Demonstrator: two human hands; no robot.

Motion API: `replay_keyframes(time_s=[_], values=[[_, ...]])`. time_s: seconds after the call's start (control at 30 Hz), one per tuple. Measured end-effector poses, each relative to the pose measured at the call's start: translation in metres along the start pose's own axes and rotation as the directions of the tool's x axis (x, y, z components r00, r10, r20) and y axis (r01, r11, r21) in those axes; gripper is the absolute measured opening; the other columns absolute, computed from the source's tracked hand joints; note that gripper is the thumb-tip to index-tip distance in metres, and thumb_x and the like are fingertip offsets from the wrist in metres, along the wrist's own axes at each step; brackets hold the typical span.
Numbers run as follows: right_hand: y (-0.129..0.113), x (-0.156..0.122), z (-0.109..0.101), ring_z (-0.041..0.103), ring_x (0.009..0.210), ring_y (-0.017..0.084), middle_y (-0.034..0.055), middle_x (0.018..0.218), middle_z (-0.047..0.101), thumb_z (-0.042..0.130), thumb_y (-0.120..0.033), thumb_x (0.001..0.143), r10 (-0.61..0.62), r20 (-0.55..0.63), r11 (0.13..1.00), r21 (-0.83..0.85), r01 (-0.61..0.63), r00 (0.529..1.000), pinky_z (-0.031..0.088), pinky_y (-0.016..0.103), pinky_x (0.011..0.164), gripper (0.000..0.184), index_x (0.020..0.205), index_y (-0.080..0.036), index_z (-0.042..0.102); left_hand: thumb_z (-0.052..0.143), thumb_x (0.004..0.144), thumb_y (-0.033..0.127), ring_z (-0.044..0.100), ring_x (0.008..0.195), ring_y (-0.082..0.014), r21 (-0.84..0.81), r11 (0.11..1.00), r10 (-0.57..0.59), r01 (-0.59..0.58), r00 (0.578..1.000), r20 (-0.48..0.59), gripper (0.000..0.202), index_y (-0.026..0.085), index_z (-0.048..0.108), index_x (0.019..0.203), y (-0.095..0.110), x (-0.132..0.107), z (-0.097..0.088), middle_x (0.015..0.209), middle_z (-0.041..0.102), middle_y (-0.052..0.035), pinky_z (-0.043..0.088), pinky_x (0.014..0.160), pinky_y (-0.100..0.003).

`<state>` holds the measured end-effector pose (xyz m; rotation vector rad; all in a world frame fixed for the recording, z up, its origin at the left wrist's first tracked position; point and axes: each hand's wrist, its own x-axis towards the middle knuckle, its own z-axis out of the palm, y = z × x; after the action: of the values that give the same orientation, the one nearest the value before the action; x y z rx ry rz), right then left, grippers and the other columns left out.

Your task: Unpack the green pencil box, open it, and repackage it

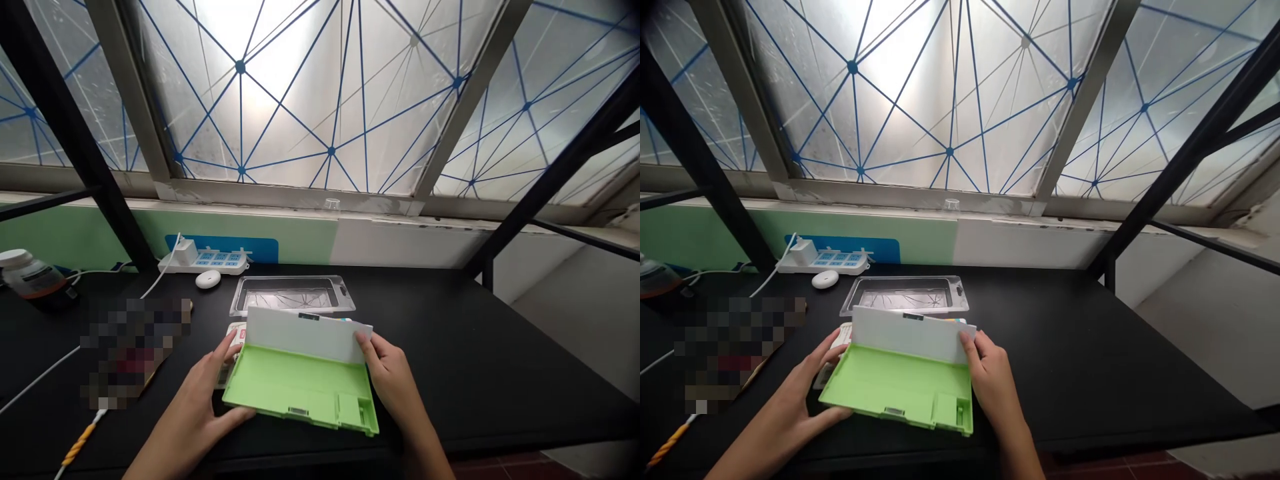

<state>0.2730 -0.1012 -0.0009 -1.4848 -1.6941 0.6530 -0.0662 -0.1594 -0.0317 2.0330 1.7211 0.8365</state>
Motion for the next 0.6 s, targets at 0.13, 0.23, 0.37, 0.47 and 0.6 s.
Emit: replay_keyframes(time_s=[0.13, 0.23, 0.37, 0.47, 0.6], values=[[0.014, -0.01, 0.002, 0.07, 0.084, 0.025, 0.0075, 0.092, 0.074, 0.051, -0.055, 0.095, 0.078, -0.087, 0.997, -0.013, -0.079, 0.993, 0.056, 0.031, 0.069, 0.043, 0.114, -0.019, 0.064, 0.068, 0.085, 0.039, 0.054, 0.13, -0.0347, 0.104, 0.991, 0.082, -0.08, 0.996, -0.018, 0.089, 0.035, 0.018, 0.158, 0.002, 0.001, 0.002, 0.145, 0.055, -0.01, 0.05, 0.102, -0.051], [0.016, -0.015, 0.005, 0.07, 0.082, 0.024, 0.0065, 0.093, 0.075, 0.053, -0.055, 0.093, 0.074, -0.139, 0.994, -0.074, -0.085, 0.987, 0.055, 0.028, 0.068, 0.042, 0.115, -0.02, 0.064, 0.066, 0.087, 0.041, 0.053, 0.13, -0.0363, 0.147, 0.982, 0.124, -0.119, 0.992, -0.027, 0.088, 0.034, 0.015, 0.159, 0.004, 0.003, 0.002, 0.147, 0.053, -0.0109, 0.05, 0.101, -0.053], [0.014, -0.017, 0.004, 0.072, 0.083, 0.025, 0.007, 0.097, 0.076, 0.053, -0.057, 0.092, 0.032, -0.181, 0.989, -0.133, -0.057, 0.983, 0.057, 0.028, 0.07, 0.044, 0.106, -0.021, 0.073, 0.063, 0.089, 0.035, 0.053, 0.132, -0.0351, 0.134, 0.974, 0.191, -0.184, 0.981, -0.043, 0.091, 0.03, 0.007, 0.16, 0.002, 0.003, 0.007, 0.151, 0.049, -0.012, 0.042, 0.109, -0.056], [0.017, -0.018, 0.0, 0.072, 0.094, 0.028, 0.0091, 0.106, 0.076, 0.046, -0.058, 0.095, -0.066, -0.18, 0.99, -0.135, 0.042, 0.981, 0.06, 0.033, 0.079, 0.048, 0.103, -0.022, 0.077, 0.063, 0.088, 0.032, 0.05, 0.135, -0.0354, 0.105, 0.971, 0.224, -0.217, 0.972, -0.065, 0.097, 0.027, -0.001, 0.16, -0.003, 0.002, 0.012, 0.153, 0.046, -0.0146, 0.038, 0.112, -0.059], [0.029, -0.024, -0.008, 0.068, 0.112, 0.033, 0.0081, 0.125, 0.071, 0.031, -0.067, 0.096, -0.226, 0.029, 0.965, -0.132, 0.228, 0.974, 0.059, 0.044, 0.092, 0.061, 0.12, -0.031, 0.074, 0.064, 0.088, 0.034, 0.053, 0.132, -0.0364, 0.089, 0.988, 0.137, -0.129, 0.986, -0.092, 0.099, 0.026, -0.003, 0.161, -0.009, 0.001, 0.016, 0.151, 0.048, -0.0158, 0.048, 0.104, -0.056]])
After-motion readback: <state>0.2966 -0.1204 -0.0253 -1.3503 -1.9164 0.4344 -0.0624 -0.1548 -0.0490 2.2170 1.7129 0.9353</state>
